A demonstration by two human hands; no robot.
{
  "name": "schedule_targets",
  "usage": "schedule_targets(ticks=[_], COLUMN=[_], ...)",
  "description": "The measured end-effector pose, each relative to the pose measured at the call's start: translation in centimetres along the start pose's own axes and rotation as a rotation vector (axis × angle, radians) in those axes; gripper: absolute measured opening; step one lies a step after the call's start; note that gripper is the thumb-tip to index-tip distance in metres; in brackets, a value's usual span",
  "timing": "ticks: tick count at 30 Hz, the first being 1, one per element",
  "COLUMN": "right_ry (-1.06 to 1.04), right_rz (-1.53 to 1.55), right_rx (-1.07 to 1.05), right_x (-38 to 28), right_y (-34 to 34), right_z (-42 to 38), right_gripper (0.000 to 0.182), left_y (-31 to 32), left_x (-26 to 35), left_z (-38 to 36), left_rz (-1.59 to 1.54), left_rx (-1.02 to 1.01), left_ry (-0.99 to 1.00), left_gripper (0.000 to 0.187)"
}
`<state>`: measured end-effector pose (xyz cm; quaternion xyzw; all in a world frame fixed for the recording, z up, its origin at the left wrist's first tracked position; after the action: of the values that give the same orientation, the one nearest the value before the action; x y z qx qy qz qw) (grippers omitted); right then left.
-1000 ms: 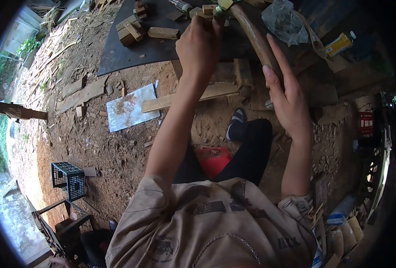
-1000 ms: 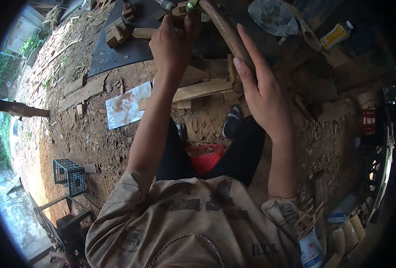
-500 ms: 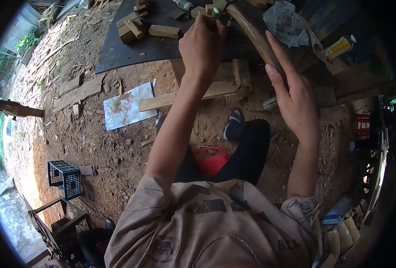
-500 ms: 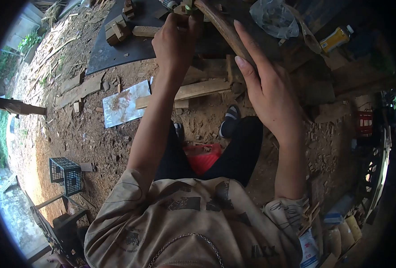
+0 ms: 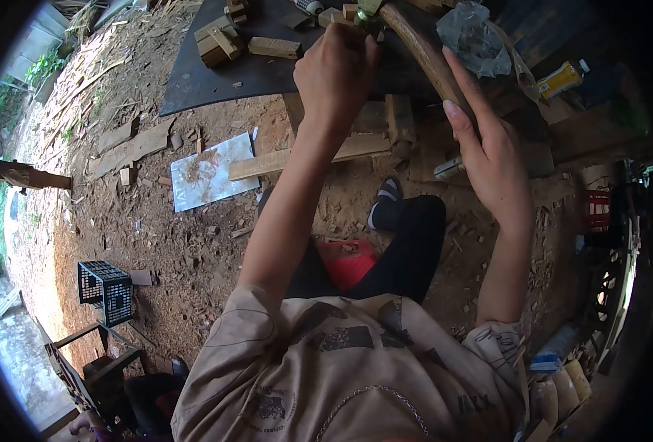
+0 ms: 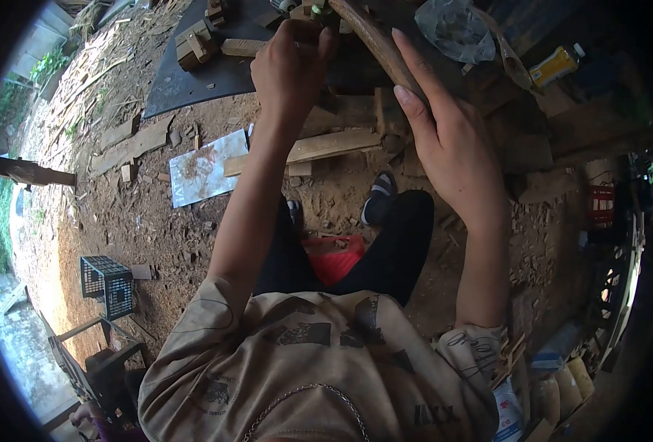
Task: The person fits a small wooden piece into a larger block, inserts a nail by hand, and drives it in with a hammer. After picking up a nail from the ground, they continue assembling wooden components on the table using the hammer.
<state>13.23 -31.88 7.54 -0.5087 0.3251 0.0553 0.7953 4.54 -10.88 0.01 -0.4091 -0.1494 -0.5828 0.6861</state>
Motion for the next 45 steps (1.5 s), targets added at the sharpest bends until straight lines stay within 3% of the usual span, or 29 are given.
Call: schedule_targets(ticks=[7,10,12,14,16,18,22,25,28,34,37,45], right_ry=[0.019,0.053,0.065,0.053,0.035,0.012,0.064,0.086,0.082,0.08,0.065,0.092], right_rz=[-0.019,-0.016,-0.019,-0.017,-0.018,-0.023,-0.039,-0.033,-0.035,-0.033,-0.034,-0.054], right_rx=[-0.016,-0.036,-0.043,-0.041,-0.032,-0.026,-0.071,-0.085,-0.072,-0.046,-0.035,-0.045], right_x=[-0.3,-0.7,-0.8,-0.6,-0.5,-0.3,-0.7,-0.9,-1.0,-0.8,-0.8,-1.0], right_y=[-0.3,-0.5,-0.6,-0.5,-0.4,-0.3,-0.7,-0.7,-0.6,-0.3,-0.4,-0.4], right_z=[-0.1,-0.1,-0.1,-0.1,0.0,0.0,0.1,0.1,-0.1,-0.6,-0.6,-0.5], right_gripper=[0.055,0.055,0.055,0.056,0.055,0.055,0.054,0.054,0.054,0.054,0.054,0.054], left_y=[-0.5,-0.4,-0.3,-0.7,-1.4,-0.4,0.2,-0.4,1.0,1.3,0.6,3.2], left_x=[-0.5,-1.5,-2.0,-2.2,-2.6,-4.2,-5.4,-4.4,-5.7,-4.5,-3.1,-4.3], left_z=[0.1,1.0,2.0,2.6,3.2,4.4,5.8,5.7,5.4,4.6,4.3,4.5], left_rz=[-0.067,0.077,0.083,0.053,-0.016,-0.165,-0.338,-0.197,-0.22,-0.125,-0.089,-0.263], left_rx=[-0.027,0.28,0.39,0.34,0.13,0.03,-0.181,-0.257,-0.046,-0.025,-0.095,0.029], left_ry=[0.013,0.389,0.454,0.473,0.444,0.464,0.421,0.291,0.385,0.205,0.132,0.218], left_gripper=[0.024,0.032,0.036,0.046,0.071,0.076,0.069,0.055,0.048,0.056,0.047,0.052])
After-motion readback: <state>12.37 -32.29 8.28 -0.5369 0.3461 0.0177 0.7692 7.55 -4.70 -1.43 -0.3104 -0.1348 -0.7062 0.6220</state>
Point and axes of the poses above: each hand's wrist, its own z-axis towards the middle knuckle, its own y-axis out of the palm, x = y × z, the point moved 1 cm from there along z, towards the middle knuckle, and after that the axes turned 1 degree about -z, right-handed, at the moved point
